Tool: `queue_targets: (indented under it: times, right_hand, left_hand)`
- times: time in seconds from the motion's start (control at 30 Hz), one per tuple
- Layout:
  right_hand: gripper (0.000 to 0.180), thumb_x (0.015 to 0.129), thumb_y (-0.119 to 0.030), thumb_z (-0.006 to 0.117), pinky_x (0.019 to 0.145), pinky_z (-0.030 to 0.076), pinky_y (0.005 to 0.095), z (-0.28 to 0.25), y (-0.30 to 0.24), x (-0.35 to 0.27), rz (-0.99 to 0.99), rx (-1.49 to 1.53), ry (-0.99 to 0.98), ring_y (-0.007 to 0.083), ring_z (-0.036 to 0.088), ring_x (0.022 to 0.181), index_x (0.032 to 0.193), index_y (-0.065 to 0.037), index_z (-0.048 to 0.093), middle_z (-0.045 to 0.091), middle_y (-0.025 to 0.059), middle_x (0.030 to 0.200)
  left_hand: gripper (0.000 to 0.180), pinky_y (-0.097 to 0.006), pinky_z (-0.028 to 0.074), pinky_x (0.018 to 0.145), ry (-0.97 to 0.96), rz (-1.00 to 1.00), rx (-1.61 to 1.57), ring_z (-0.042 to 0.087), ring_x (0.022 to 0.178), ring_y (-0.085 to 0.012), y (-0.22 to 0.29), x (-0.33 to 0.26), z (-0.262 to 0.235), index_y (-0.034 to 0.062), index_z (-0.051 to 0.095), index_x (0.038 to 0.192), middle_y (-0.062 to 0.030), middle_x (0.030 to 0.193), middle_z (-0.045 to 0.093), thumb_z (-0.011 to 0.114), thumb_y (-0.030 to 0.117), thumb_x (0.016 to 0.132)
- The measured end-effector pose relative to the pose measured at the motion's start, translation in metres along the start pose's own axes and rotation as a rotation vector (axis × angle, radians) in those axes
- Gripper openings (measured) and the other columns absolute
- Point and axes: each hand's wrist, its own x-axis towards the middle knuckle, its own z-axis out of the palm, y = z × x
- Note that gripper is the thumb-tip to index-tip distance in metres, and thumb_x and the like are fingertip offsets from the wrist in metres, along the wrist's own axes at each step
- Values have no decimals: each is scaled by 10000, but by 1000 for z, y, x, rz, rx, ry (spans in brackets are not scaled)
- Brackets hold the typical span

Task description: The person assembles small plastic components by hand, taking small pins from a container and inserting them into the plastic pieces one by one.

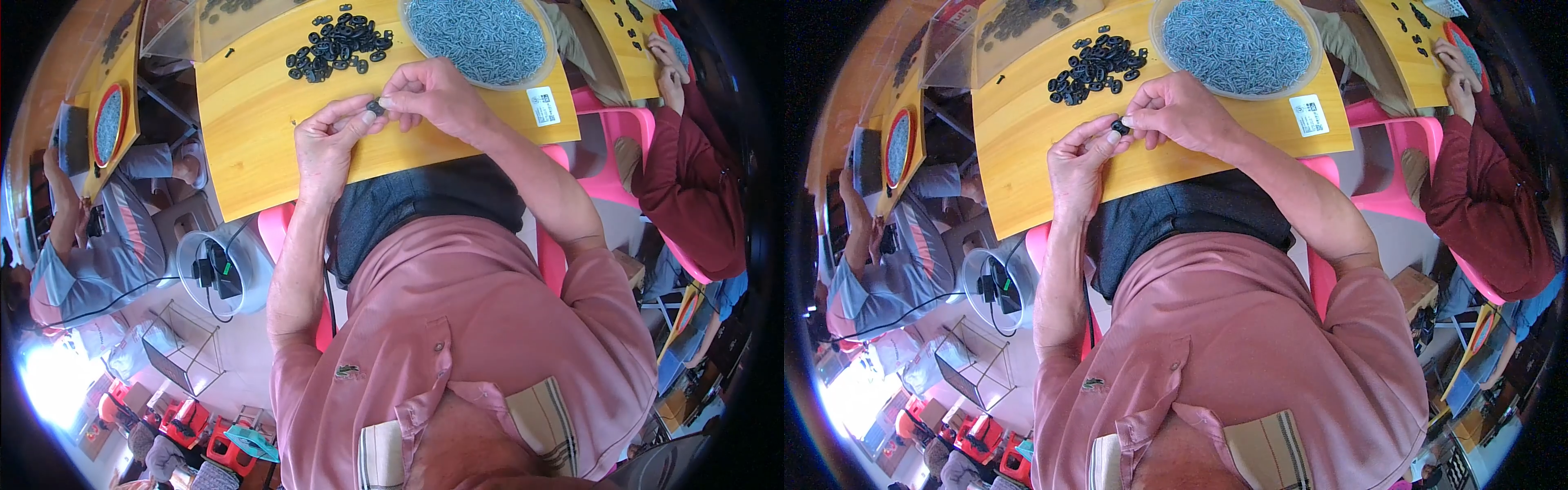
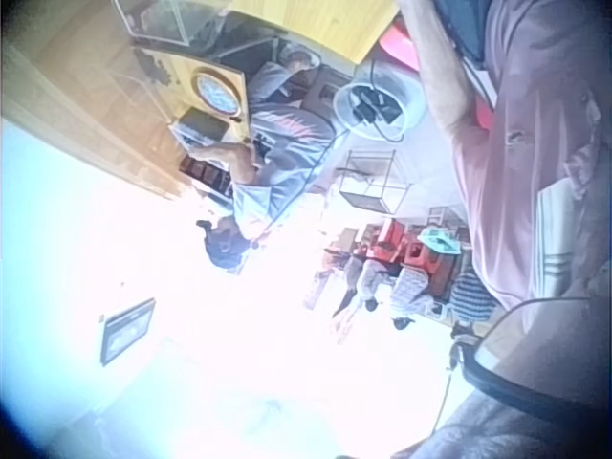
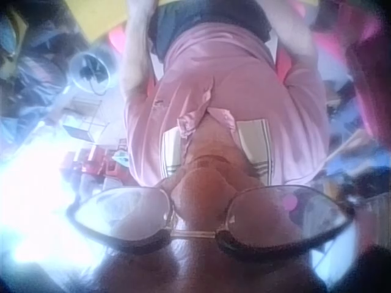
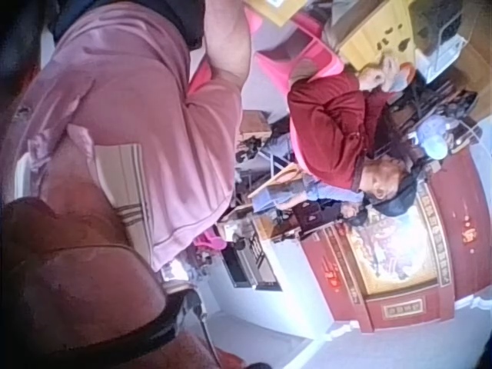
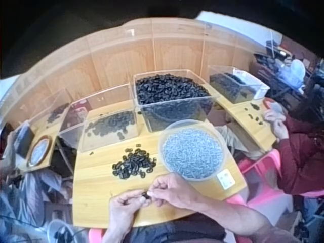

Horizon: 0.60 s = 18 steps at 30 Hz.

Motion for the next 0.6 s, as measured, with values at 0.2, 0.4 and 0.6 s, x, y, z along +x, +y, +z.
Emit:
queue_targets:
  times: [0.2, 0.4, 0.6]
  right_hand:
    - [186, 865, -174, 669, 566, 477, 232, -3, 4, 2, 35, 9, -17, 104, 626, 607, 888, 11, 680, 686, 63, 745]
    - [203, 812, -163, 674, 549, 490, 230, -8, 3, 3, 80, 62, -91, 120, 626, 583, 876, 30, 680, 665, 76, 711]
    - [191, 809, -171, 679, 562, 478, 221, -7, -2, 1, 127, 53, -99, 95, 608, 604, 866, 12, 688, 652, 48, 707]
  left_hand:
    - [250, -256, 561, 807, -33, 83, 88, 698, 861, -155, -1, 1, 2, -54, 659, 1114, -139, 974, 720, 673, -53, 865]
    - [310, -222, 520, 768, -34, 122, 324, 652, 809, -80, -4, -5, 9, -35, 659, 1131, -72, 912, 720, 729, -26, 829]
    - [309, -205, 511, 722, 29, 152, 239, 638, 787, -65, -8, -6, 10, -13, 674, 1107, -42, 869, 710, 748, -29, 808]
